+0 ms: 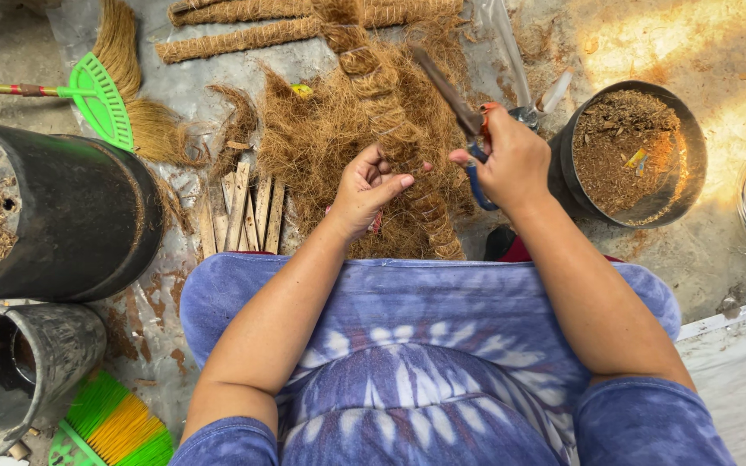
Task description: The person uses shears to cut a wire coil wrapped around a bundle of coconut fibers. They then spray the fibers with a liquid from a bottle, gather the fibers, and place them onto a wooden broom handle.
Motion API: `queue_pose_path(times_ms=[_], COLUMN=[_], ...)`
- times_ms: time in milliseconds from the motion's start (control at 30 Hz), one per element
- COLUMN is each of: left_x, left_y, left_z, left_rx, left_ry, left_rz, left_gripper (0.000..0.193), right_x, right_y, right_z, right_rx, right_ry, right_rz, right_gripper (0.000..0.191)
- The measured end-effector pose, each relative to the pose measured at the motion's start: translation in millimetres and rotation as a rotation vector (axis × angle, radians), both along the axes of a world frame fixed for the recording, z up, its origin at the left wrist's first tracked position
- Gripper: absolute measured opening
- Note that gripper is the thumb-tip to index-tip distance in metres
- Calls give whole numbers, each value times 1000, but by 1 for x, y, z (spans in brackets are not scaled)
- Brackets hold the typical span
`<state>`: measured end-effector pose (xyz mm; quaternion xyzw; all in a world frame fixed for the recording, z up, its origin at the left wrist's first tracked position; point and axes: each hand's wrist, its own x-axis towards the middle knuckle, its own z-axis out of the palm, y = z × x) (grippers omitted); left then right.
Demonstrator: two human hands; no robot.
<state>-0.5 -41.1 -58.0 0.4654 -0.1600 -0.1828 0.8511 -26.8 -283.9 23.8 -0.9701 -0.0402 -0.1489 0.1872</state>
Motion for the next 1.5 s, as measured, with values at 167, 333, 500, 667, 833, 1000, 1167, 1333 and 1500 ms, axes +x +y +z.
queue_pose_path(times_ms=[167, 333, 500, 667, 833, 1000, 1167, 1333, 1500], left_x=[9, 26, 30, 24, 24, 29, 27, 26, 25], left_y=[16, 27, 24, 13, 9, 12, 10, 7, 9], left_z=[27, 31, 25, 26, 20, 9, 2, 7, 13], left_rx=[-20, -28, -9, -15, 35, -64, 83, 93, 147], left_ry=[63, 51, 121, 186, 266, 397, 287, 337, 364], left_rz=[48, 257, 338, 307, 287, 217, 186, 216, 256], left_gripper=[27, 26, 31, 25, 13, 16, 42, 57, 57], right_x=[-21, -40, -43, -34, -26, -22, -19, -21, -24], right_y=[-14, -16, -15, -16, -15, -18, -18, -19, -19], right_z=[8, 10, 7, 4, -4, -12, -17, -14, -9], right_rx=[30, -204, -334, -400, -470, -506, -525, -510, -494], right_ry=[152, -68, -83, -126, -168, -177, -155, -171, -131], right_rz=[75, 203, 109, 52, 50, 45, 33, 36, 33], right_gripper=[72, 81, 84, 82, 80, 78, 77, 75, 77])
